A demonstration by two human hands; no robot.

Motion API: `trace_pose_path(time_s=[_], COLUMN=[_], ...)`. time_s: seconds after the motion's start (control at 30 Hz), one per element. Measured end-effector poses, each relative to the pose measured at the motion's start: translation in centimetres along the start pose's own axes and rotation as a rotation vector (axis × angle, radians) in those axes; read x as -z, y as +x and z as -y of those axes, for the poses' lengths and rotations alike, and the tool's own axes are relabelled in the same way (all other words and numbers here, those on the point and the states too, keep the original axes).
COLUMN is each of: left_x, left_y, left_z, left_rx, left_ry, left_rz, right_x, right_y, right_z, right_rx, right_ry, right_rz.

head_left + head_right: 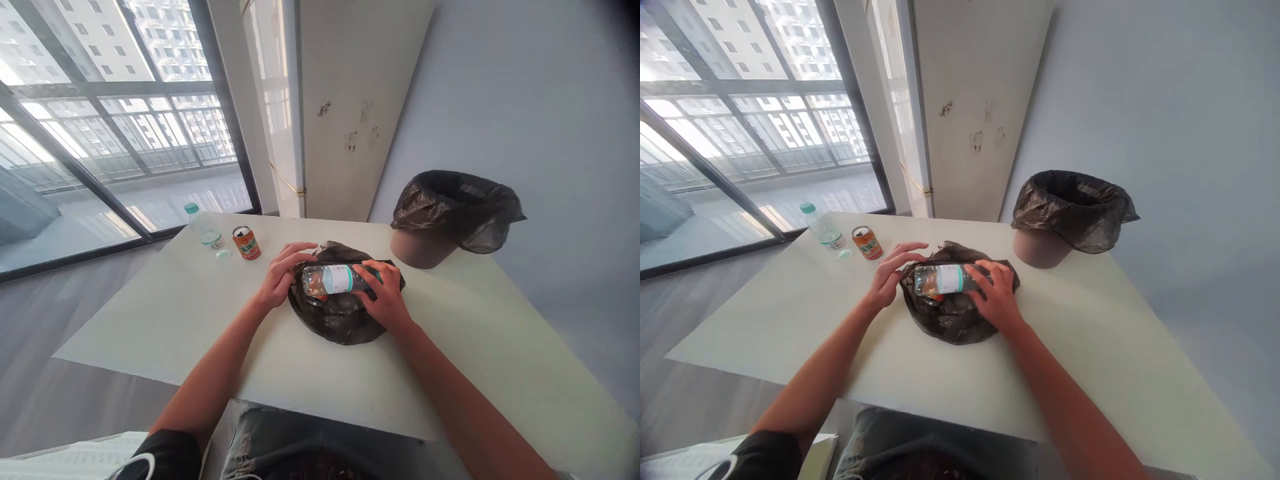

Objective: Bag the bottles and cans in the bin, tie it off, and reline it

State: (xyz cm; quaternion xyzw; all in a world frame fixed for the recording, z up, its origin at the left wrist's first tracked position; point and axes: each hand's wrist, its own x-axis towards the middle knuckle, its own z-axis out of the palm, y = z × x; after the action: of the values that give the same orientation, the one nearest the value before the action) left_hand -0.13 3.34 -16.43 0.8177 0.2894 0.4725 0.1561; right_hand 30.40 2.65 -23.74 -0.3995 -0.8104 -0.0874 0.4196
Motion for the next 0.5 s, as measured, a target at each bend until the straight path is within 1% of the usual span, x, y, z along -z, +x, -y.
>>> trace_pose_path(time_s=[0.03,0.1,0.17,0.2,0.23,0.3,0.37,0.43,0.5], left_x=[0.5,0.8,0.4,0.0,-0.4,-0.9,-0.7,0.4,2.1], left_y=[0.4,0.8,0.8,0.5,0.2,-0.8,-1.9,-3.1,-4.4], left_z=[-0.9,-2.7,-4.2,-4.8,-5.2,-6.0,-6.7,-7.5,-8.2], left_rx=[0.046,0.149,0.222,0.236,0.245,0.259,0.273,0.295,0.336], left_ry=[0.004,0.081,0.227,0.296,0.352,0.406,0.415,0.401,0.376], left_rz=[0.047,0.202,0.401,0.479,0.523,0.535,0.468,0.372,0.293], right_x=[0.2,0.5,0.8,0.9,1.0,0.8,0.5,0.3,0.3], right_y=[0.0,0.1,0.2,0.2,0.3,0.3,0.2,0.1,-0.1], right_z=[0.2,0.7,1.5,1.9,2.3,3.0,3.4,3.5,3.6], right_rx=[0.018,0.085,0.177,0.22,0.253,0.28,0.256,0.222,0.216], right_ry=[-0.019,-0.047,-0.072,-0.086,-0.099,-0.103,-0.076,-0.036,0.003], right_rz=[-0.02,-0.054,-0.087,-0.095,-0.094,-0.087,-0.107,-0.179,-0.265])
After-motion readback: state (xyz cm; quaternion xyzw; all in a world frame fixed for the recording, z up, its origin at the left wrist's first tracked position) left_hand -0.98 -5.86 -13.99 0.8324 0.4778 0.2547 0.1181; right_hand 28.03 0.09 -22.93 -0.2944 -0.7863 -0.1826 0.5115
